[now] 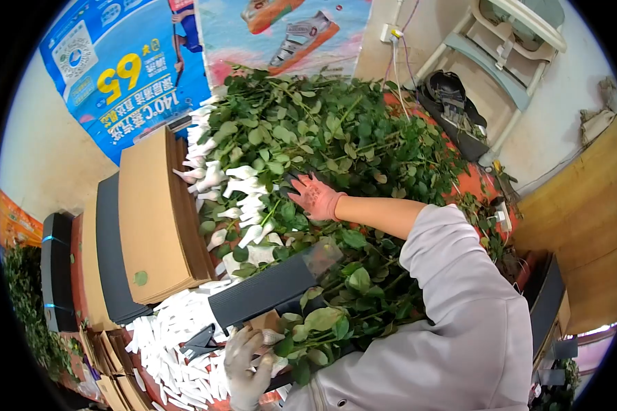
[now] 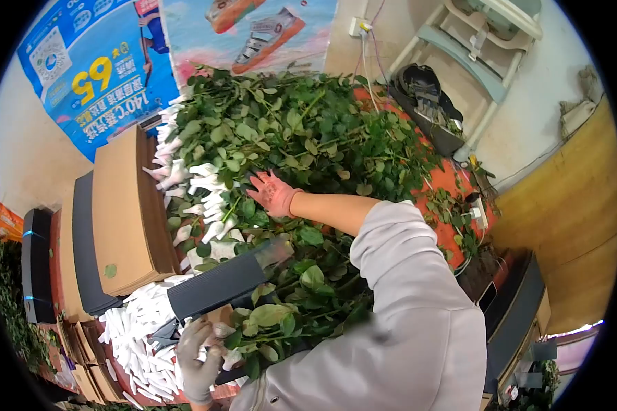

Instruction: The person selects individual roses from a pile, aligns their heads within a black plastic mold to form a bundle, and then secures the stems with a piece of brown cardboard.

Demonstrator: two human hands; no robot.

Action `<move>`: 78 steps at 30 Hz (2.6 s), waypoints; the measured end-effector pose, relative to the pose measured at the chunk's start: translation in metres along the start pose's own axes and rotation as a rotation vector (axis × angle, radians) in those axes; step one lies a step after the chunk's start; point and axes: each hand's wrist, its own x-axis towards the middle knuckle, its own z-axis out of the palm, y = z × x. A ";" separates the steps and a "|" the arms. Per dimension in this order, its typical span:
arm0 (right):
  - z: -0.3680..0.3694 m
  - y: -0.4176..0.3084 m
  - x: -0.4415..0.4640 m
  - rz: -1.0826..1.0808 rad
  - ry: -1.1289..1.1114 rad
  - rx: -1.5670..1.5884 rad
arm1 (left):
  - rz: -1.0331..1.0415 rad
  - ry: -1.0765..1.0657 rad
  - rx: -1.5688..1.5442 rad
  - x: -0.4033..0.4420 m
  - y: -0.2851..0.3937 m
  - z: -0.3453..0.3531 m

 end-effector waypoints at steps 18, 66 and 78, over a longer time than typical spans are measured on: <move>-0.035 0.119 -0.040 0.233 0.133 0.438 | -0.168 -0.748 0.862 0.292 -0.030 0.070; -0.003 0.148 -0.068 0.464 0.400 0.445 | 0.744 0.303 0.364 0.325 -0.032 0.023; 0.029 0.401 -0.362 1.598 0.918 0.295 | 0.623 -0.077 0.179 0.193 0.053 -0.034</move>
